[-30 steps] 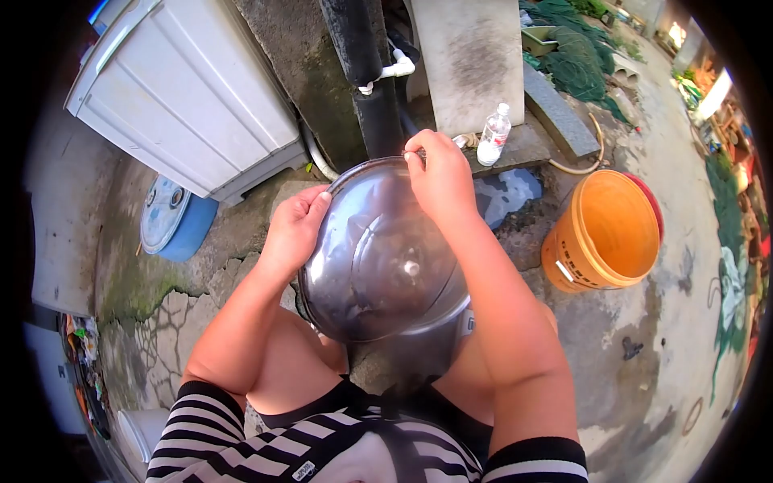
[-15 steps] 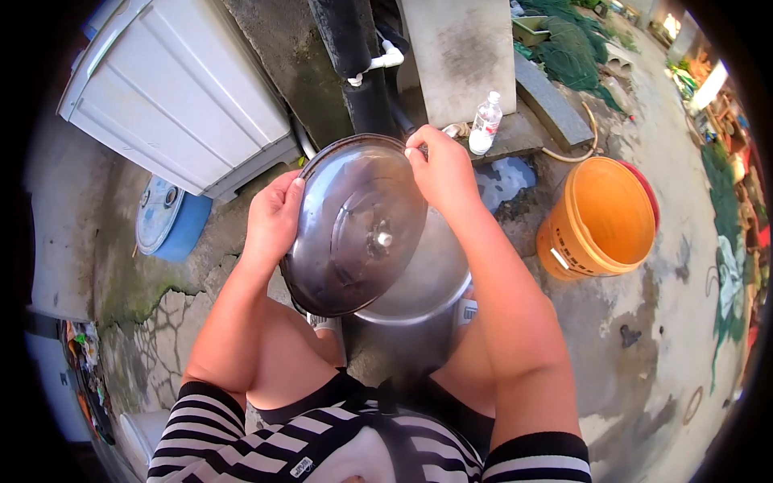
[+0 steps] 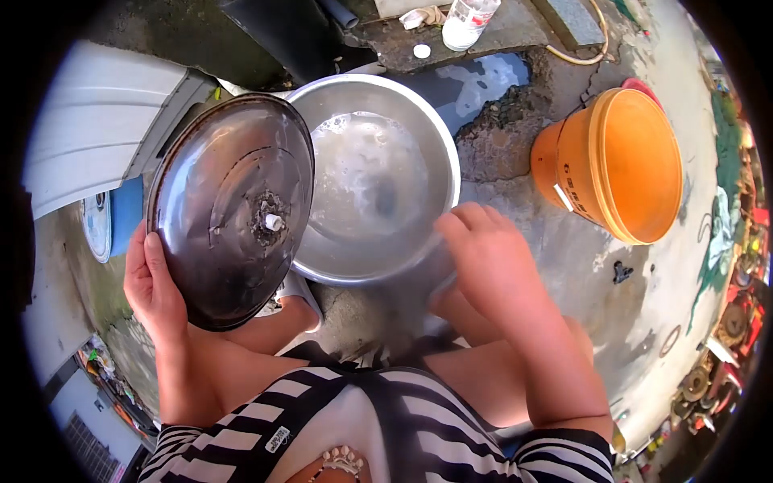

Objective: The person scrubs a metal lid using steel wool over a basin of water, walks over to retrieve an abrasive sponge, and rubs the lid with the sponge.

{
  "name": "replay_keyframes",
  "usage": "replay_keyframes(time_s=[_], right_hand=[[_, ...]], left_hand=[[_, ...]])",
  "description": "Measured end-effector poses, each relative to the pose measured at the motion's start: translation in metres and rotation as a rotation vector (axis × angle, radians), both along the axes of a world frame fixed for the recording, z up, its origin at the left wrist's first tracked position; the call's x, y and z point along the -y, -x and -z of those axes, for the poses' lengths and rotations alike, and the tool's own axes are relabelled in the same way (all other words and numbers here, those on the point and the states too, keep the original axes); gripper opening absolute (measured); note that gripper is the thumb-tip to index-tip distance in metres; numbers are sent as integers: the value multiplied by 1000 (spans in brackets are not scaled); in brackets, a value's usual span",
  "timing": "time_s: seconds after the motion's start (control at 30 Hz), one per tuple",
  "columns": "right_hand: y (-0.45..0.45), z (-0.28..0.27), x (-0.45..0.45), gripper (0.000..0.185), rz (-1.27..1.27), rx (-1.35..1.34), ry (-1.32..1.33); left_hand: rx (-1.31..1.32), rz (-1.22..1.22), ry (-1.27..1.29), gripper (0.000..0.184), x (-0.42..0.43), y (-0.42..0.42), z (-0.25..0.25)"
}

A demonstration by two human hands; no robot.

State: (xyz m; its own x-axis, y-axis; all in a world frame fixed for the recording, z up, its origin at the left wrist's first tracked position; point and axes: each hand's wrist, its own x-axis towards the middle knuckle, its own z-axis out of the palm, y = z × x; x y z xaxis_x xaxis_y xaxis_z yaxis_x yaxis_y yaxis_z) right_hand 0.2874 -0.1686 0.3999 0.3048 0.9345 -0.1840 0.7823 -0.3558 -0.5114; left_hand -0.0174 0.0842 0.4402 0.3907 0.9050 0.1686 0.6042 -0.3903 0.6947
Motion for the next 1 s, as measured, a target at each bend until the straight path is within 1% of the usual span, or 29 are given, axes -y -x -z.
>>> replay_keyframes(time_s=[0.03, 0.07, 0.17, 0.2, 0.23, 0.27, 0.33, 0.4, 0.43, 0.47, 0.5, 0.57, 0.6, 0.63, 0.67, 0.7, 0.73, 0.77, 0.8, 0.83, 0.87, 0.9, 0.97, 1.0], right_hand=[[-5, 2, -5, 18, -21, 46, 48], [-11, 3, -10, 20, -45, 98, 89], [-21, 19, -18, 15, -6, 98, 172], [-20, 21, -18, 13, -7, 102, 242], [-20, 16, -20, 14, 10, 77, 248], [-23, 8, -24, 17, -15, -4, 322], [-16, 3, -28, 17, 19, -110, 266], [-4, 8, -26, 26, 87, -149, 113], [-3, 10, -23, 26, 126, -211, 134], [-3, 11, -20, 26, 168, -276, 147], [-2, 14, -14, 27, 211, -337, 156], [25, 50, 13, 23, 549, -428, -65], [38, 62, 27, 23, 711, -469, -186], [53, 61, 42, 23, 895, -583, -173], [70, 54, 58, 23, 1076, -703, -164], [76, 38, 74, 23, 1252, -827, -154], [67, 1, 92, 22, 1260, -816, -55], [49, -56, 116, 22, 1266, -805, 48], [33, -98, 141, 22, 1266, -786, 145], [39, -108, 168, 23, 1346, -815, 69], [56, -106, 195, 24, 1414, -840, -10], [55, -115, 217, 26, 1472, -868, -88], [-44, -267, 246, 29, 1344, -807, 344], [-14, -218, 301, 25, 1328, -701, 166]], left_hand=[[-53, -1, -9, 34, -8, -10, 6], [-123, -47, 35, 34, -14, -22, 11], [-191, 65, -15, 32, -28, -60, 31], [-306, 60, 38, 31, -32, -69, 33], [-356, 79, -3, 30, -37, -76, 40], [-406, 68, 29, 30, -40, -83, 46], [-481, 84, 40, 30, -45, -92, 60], [-492, 109, 47, 31, -43, -99, 76], [-486, 107, 75, 31, -36, -102, 79], [-392, 187, 6, 31, -26, -107, 78], [-431, 172, 61, 35, -18, -98, 80], [-400, 181, 74, 39, 13, -104, 51], [-361, 150, 126, 40, 21, -106, 35], [-326, 116, 175, 42, 26, -107, 15], [-371, 92, 257, 44, 22, -107, -8], [-427, 16, 322, 46, 25, -119, -38], [-435, -26, 321, 47, 22, -120, -54], [-442, -69, 323, 48, 18, -118, -69], [-400, -136, 367, 48, 21, -125, -91], [-345, -205, 412, 47, 27, -139, -113], [-284, -279, 459, 47, 34, -151, -136], [-243, -292, 496, 47, 41, -158, -159], [-145, -316, 583, 47, 53, -175, -194], [-155, -311, 634, 43, 58, -182, -210]])
